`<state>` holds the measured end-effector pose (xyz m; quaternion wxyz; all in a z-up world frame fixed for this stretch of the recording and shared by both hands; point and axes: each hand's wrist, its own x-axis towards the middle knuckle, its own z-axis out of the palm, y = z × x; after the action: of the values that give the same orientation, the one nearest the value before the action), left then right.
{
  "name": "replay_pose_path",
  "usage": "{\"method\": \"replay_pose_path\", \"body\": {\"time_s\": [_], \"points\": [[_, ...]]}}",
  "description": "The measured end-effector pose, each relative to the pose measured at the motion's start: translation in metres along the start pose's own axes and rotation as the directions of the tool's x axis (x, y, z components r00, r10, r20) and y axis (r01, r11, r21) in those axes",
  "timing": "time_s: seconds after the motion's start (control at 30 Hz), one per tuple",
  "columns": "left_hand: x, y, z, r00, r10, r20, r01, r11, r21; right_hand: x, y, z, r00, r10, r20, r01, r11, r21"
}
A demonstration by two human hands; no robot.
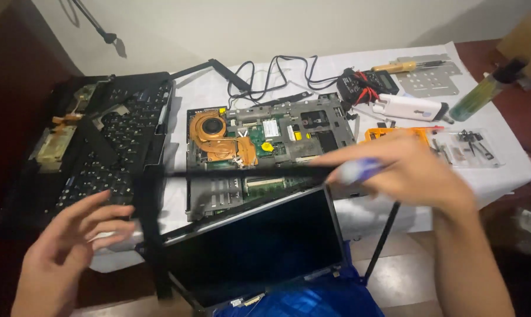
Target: Connecting a laptop display panel to the base unit, including cable management and bezel installation.
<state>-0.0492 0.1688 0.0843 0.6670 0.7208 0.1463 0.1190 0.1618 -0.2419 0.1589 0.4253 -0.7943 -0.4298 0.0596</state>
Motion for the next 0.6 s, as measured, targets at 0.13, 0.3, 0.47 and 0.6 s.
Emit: {"method": "replay_pose_path", "body": {"time_s": [0.13, 0.3, 0.47, 0.6], "points": [[-0.013, 0.006, 0.018, 1.0, 0.02, -0.014, -0.018, 0.989, 0.146, 0.029, -0.013, 0.048, 0.93, -0.081, 0.359, 0.135, 0.983, -0.128], [-0.008, -0.036, 0.015, 0.955, 0.263, 0.14, -0.298, 0.842, 0.45, 0.04, 0.005, 0.083, 0.875, -0.211, 0.435, 0.289, 0.95, -0.12], [-0.018, -0.068, 0.012, 0.797, 0.499, 0.341, -0.564, 0.412, 0.716, 0.024, 0.018, 0.092, 0.841, -0.525, 0.132, 0.542, 0.818, -0.192], [-0.023, -0.078, 0.018, 0.749, 0.594, 0.293, -0.498, 0.212, 0.841, 0.001, 0.037, 0.079, 0.9, -0.429, 0.077, 0.426, 0.83, -0.359]]}}
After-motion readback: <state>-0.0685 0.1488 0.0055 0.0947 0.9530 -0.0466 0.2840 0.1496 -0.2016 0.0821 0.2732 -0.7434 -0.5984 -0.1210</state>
